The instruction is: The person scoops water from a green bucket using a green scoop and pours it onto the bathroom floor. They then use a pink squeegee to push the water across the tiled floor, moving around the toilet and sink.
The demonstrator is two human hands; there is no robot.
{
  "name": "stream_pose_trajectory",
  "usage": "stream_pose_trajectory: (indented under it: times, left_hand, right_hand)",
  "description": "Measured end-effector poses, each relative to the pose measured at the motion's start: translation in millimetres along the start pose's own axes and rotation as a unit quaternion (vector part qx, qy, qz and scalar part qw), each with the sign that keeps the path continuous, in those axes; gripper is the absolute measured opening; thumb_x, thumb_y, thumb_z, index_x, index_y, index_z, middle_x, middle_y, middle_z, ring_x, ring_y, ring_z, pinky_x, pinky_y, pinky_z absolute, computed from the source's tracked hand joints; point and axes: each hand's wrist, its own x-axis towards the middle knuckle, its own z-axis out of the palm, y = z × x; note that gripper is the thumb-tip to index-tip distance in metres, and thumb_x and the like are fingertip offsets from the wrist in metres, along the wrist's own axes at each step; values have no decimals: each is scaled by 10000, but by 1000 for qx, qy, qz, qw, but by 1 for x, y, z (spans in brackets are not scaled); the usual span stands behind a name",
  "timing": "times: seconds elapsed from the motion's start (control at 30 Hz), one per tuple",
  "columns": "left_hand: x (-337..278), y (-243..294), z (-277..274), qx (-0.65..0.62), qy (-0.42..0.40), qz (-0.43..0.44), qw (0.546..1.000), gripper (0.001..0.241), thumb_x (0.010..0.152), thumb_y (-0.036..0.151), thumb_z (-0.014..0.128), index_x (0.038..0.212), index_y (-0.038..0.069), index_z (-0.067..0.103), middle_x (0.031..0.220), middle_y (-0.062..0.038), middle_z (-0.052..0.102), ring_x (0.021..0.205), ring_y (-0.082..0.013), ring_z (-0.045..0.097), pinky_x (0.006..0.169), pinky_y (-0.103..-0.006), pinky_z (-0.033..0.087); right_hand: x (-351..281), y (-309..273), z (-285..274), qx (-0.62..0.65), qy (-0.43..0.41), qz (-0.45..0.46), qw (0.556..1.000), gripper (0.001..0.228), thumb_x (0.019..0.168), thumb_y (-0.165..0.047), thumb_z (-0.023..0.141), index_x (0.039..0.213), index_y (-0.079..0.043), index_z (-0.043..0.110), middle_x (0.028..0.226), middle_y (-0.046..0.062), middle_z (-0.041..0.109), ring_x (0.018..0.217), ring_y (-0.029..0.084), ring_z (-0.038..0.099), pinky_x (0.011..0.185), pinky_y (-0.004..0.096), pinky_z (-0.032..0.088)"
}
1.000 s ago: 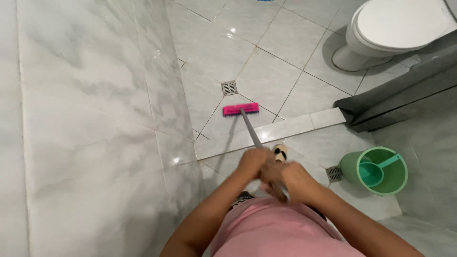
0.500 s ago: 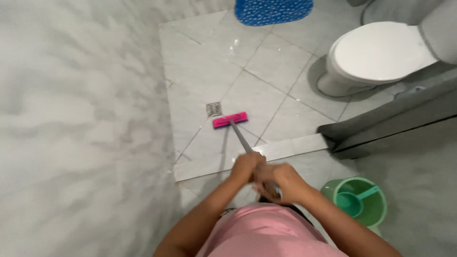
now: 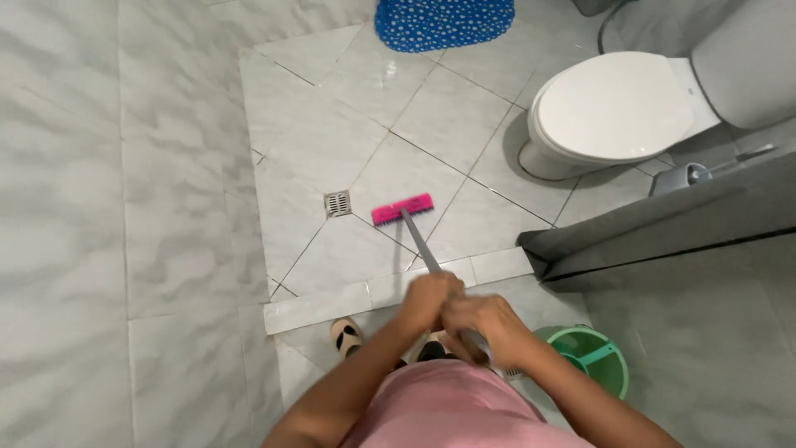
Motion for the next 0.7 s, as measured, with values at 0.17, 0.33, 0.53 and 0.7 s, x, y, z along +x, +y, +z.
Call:
stream_pose_trajectory:
  times: [0.17,0.33,0.53,0.7]
  left_hand:
    - [42,-13,-35,2,-30,-153,988,408,1007,247,441,864,16,746,783,-222,728,849,-445,749,751,-559,590]
    - [37,-14,-46,104,-51,-97,989,294,949,107,510,806,33,756,735,-170,741,765,-412,767,664,-520,615]
    - [20,-65,-52,63,-85,-80,991,240,885,387,591,918,247,783,754,-79,737,846,-328,772,723,-446,613]
    - [9,-88,-104,25,-64,-114,991,244,882,264,577,786,122,751,731,-130,736,813,-371,762,724,-484,620]
  right_hand:
    - [25,73,29,-29,26,-3,999,229,877,-310,693,685,-220,607,637,-1,610,645,265,660,590,375,523]
    - [28,28,11,35,54,-10,998,142,836,-261,775,824,-170,667,777,98,698,832,369,733,765,488,560]
    - [55,5,28,69,93,-66,991,238,831,-313,848,798,-142,685,872,54,777,998,327,760,1076,564,372]
    - [105,-7,60,113,104,-53,987,220,887,-236,786,749,-105,675,1051,149,764,899,395,734,859,538,525]
